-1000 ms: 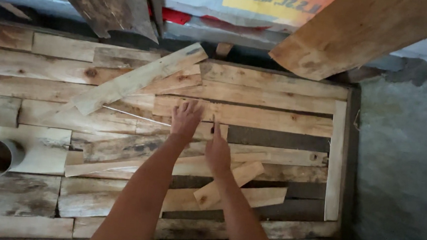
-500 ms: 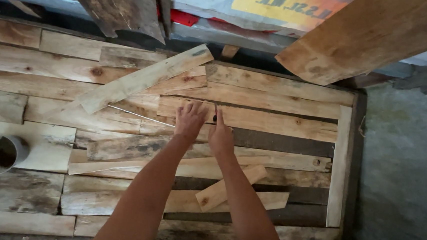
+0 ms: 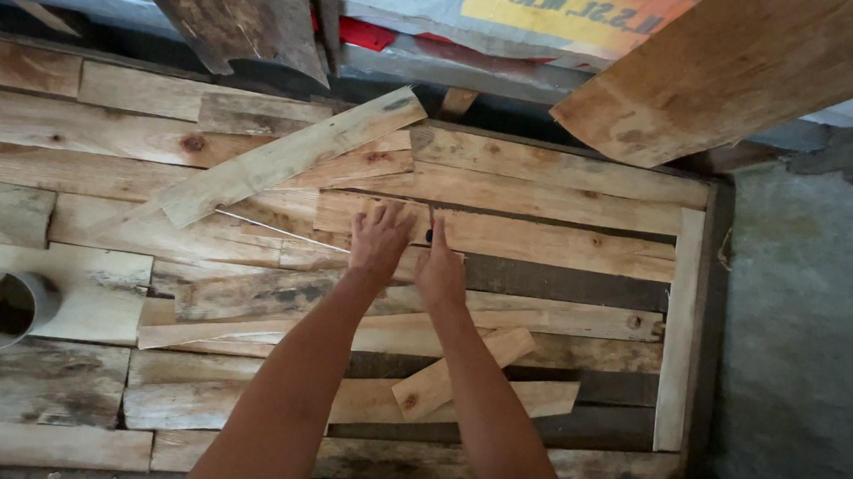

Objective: Arranging and trimming thin wood slats on a flat wooden surface using a utility knife.

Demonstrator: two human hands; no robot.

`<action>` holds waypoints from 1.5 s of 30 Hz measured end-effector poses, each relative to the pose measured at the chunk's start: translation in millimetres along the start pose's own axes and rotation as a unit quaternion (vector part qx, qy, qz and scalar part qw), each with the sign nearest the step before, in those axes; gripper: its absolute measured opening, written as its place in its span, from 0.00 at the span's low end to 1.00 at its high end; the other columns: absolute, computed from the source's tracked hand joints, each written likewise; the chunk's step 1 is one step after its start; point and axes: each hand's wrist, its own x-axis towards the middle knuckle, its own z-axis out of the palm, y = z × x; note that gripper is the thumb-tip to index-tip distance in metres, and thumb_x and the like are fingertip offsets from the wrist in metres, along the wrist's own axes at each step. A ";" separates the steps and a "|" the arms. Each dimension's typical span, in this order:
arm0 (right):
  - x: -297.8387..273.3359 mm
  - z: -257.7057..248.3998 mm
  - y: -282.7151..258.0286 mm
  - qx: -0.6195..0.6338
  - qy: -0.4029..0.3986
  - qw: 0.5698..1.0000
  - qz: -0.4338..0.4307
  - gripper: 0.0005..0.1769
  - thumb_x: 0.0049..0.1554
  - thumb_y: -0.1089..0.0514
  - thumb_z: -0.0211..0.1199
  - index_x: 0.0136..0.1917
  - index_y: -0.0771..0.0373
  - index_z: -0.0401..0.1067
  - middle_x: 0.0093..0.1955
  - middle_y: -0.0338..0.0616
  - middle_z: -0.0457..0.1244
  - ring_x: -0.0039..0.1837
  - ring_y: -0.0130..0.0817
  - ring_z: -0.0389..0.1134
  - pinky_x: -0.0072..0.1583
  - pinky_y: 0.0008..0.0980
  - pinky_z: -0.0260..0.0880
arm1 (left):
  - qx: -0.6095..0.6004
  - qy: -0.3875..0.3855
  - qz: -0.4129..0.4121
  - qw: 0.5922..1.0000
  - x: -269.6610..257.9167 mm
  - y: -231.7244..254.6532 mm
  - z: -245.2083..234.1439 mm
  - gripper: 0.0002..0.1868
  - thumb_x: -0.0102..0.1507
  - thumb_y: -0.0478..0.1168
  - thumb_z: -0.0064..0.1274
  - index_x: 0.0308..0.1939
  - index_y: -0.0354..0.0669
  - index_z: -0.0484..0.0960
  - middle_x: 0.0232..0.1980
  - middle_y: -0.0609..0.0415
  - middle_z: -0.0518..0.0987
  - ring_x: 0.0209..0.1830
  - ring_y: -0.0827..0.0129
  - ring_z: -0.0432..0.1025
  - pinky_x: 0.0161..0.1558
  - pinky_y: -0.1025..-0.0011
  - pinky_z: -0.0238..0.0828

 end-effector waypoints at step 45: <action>-74.6 -12.6 -11.2 0.047 -0.075 0.994 0.058 0.44 0.61 0.63 0.52 0.86 0.53 0.40 0.36 0.58 0.66 0.37 0.54 0.66 0.40 0.53 0.66 | 0.038 0.070 0.017 0.997 -3.0 -3.9 21.6 0.22 0.63 0.44 0.54 0.62 0.57 0.79 0.69 0.57 0.71 0.65 0.58 0.65 0.59 0.48 0.60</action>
